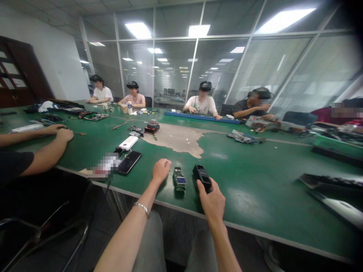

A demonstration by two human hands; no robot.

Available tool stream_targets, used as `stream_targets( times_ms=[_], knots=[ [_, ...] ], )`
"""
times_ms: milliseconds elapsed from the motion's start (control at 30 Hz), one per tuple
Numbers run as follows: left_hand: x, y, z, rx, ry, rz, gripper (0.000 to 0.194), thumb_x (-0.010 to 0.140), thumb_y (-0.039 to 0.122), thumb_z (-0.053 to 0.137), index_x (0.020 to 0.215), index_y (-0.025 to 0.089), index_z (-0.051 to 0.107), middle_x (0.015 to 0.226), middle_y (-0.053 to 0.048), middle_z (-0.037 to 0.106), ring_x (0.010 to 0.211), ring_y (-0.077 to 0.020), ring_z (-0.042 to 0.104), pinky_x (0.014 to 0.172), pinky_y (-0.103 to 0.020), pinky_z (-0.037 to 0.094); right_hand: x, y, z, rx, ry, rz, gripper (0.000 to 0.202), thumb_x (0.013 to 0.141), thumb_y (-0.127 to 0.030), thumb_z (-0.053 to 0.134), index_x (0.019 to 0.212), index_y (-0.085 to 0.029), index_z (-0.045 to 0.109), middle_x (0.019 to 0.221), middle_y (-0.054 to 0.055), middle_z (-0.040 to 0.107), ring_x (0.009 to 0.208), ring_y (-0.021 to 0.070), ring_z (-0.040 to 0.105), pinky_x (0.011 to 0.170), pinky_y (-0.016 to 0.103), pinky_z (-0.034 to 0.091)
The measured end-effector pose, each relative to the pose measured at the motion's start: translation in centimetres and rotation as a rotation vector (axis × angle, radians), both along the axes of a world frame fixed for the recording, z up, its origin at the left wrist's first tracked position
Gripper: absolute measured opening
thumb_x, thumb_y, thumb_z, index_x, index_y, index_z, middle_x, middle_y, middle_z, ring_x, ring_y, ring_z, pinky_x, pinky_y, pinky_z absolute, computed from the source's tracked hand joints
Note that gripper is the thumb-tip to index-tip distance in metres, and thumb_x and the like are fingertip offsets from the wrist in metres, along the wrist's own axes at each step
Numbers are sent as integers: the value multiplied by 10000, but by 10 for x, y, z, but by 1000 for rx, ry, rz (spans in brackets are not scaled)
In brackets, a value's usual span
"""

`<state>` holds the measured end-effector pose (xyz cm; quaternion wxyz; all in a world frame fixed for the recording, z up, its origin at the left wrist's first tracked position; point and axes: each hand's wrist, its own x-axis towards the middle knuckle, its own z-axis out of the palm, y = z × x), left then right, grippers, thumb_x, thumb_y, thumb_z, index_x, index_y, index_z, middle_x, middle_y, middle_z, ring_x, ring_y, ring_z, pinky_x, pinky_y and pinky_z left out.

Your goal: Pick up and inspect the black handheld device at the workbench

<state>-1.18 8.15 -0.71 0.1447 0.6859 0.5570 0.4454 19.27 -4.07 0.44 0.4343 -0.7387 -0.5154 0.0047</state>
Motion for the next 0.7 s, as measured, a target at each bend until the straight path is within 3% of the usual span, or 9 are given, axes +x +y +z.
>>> stream_targets(
  times_ms=[300, 567, 700],
  knots=[
    [1, -4, 4, -49, 48, -44, 371, 903, 416, 434, 772, 208, 711, 758, -37, 693, 716, -151, 606, 668, -236, 404, 1, -3, -13, -24, -127, 38, 527, 842, -534, 495, 1214, -167, 558, 1057, 115, 667, 968, 264, 603, 847, 355, 423],
    [2, 2, 3, -86, 47, -44, 418, 909, 438, 403, 791, 198, 724, 779, -46, 708, 735, -156, 624, 700, -247, 423, 2, -2, -16, -3, -122, 1, 733, 796, -552, 549, 1346, -79, 442, 1254, 189, 574, 1123, 297, 535, 925, 390, 402],
    [0, 10, 3, -105, 128, -74, 330, 866, 386, 484, 787, 190, 737, 860, -60, 720, 822, -166, 624, 742, -252, 425, 3, -4, -14, -7, -104, 14, 695, 814, -542, 530, 1339, -92, 459, 1242, 175, 585, 1116, 290, 540, 935, 387, 400]
  ],
)
